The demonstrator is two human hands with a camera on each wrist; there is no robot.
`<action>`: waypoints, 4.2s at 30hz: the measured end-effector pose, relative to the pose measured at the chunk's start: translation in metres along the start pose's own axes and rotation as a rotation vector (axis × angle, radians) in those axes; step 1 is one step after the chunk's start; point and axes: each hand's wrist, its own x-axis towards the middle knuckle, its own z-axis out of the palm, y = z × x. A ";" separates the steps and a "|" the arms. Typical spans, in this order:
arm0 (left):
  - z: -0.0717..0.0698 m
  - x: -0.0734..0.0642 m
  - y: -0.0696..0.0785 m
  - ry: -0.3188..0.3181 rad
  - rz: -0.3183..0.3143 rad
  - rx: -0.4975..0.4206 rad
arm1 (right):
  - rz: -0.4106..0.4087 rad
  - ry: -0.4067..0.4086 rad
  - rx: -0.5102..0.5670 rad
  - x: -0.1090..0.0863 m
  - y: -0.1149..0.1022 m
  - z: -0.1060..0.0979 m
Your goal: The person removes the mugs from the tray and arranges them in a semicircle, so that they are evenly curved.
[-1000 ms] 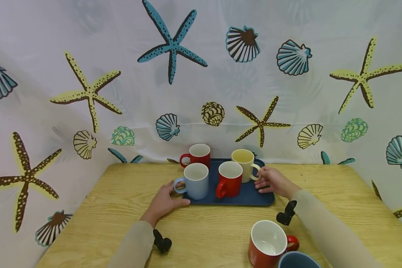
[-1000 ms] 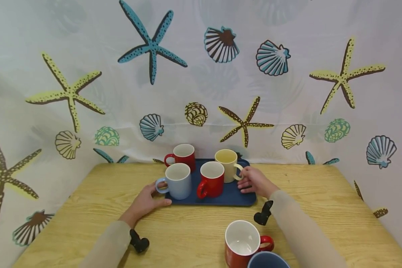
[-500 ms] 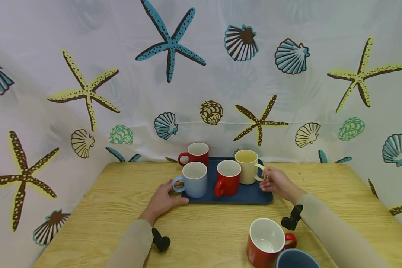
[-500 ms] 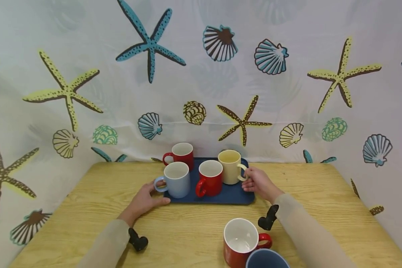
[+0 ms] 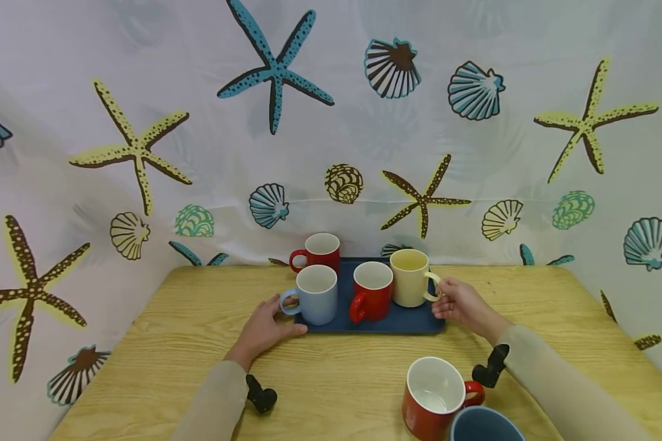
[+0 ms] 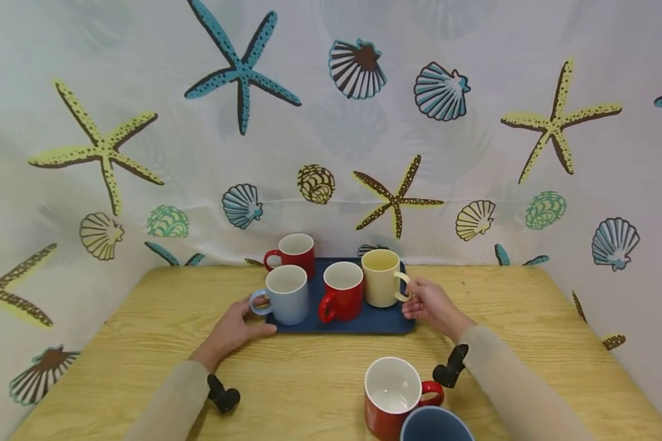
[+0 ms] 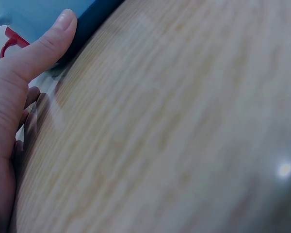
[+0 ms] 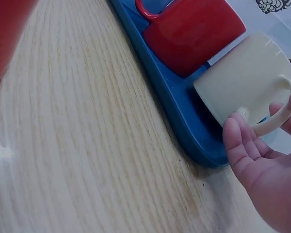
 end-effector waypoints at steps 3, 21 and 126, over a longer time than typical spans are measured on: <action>-0.001 0.001 -0.001 -0.002 0.005 0.007 | -0.025 -0.023 0.026 -0.003 0.000 -0.002; -0.002 -0.001 0.001 -0.011 -0.014 0.016 | -0.085 -0.021 -0.031 -0.027 -0.008 -0.012; -0.001 0.000 0.000 -0.020 -0.031 0.016 | 0.058 -0.656 -0.148 -0.066 0.025 0.001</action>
